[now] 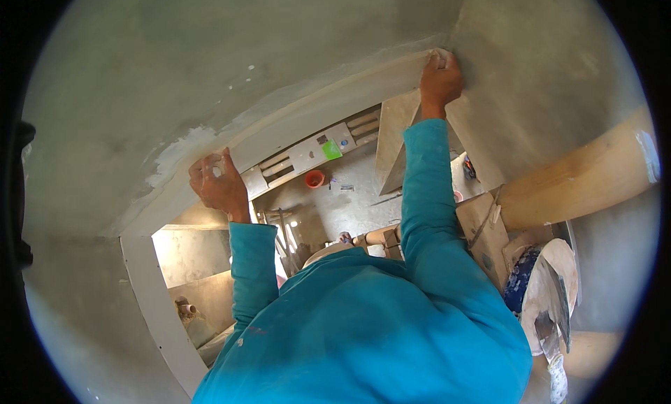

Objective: The person applies joint compound to a ceiling corner using a putty knife, then presses a strip of joint tape into the wet compound and smooths it with fingers. The person repeats the process on an adjacent corner.

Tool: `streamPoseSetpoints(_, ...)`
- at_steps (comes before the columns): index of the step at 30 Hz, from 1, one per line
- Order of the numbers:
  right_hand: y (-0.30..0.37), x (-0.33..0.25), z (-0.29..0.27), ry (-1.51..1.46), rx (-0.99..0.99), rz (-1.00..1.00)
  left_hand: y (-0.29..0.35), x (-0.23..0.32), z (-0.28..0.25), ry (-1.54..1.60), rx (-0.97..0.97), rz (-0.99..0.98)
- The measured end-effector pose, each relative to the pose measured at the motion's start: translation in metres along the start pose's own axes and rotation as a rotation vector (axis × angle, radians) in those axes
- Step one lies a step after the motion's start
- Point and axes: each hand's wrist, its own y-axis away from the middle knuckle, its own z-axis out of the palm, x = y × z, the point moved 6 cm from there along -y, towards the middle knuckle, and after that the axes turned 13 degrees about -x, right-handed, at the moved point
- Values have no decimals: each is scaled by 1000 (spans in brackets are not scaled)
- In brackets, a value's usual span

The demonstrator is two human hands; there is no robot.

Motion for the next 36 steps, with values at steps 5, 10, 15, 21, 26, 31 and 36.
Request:
streamPoseSetpoints(5, -1, 4, 2, -28, -46, 89, 1, -1, -5, 59, -12, 20)
streamPoseSetpoints(10, -2, 7, 4, -75, -87, 127, -1, -1, -5, 104, -11, 1)
streamPoseSetpoints(15, -1, 2, 1, -23, -63, 62, -2, -1, -2, 94, -42, -64)
streamPoseSetpoints(21, 0, 0, 0, -29, -75, 71, -4, -1, -2, 76, -28, -67)
streamPoseSetpoints(26, 0, -1, 1, 27, -57, 56, -4, 3, -3, 5, 41, 9)
streamPoseSetpoints(31, 4, 1, 6, 36, -54, 57, -4, 5, -5, -17, 67, 22)
streamPoseSetpoints(36, 17, -3, 10, 33, -75, 39, -5, 3, -4, 34, -15, -51)
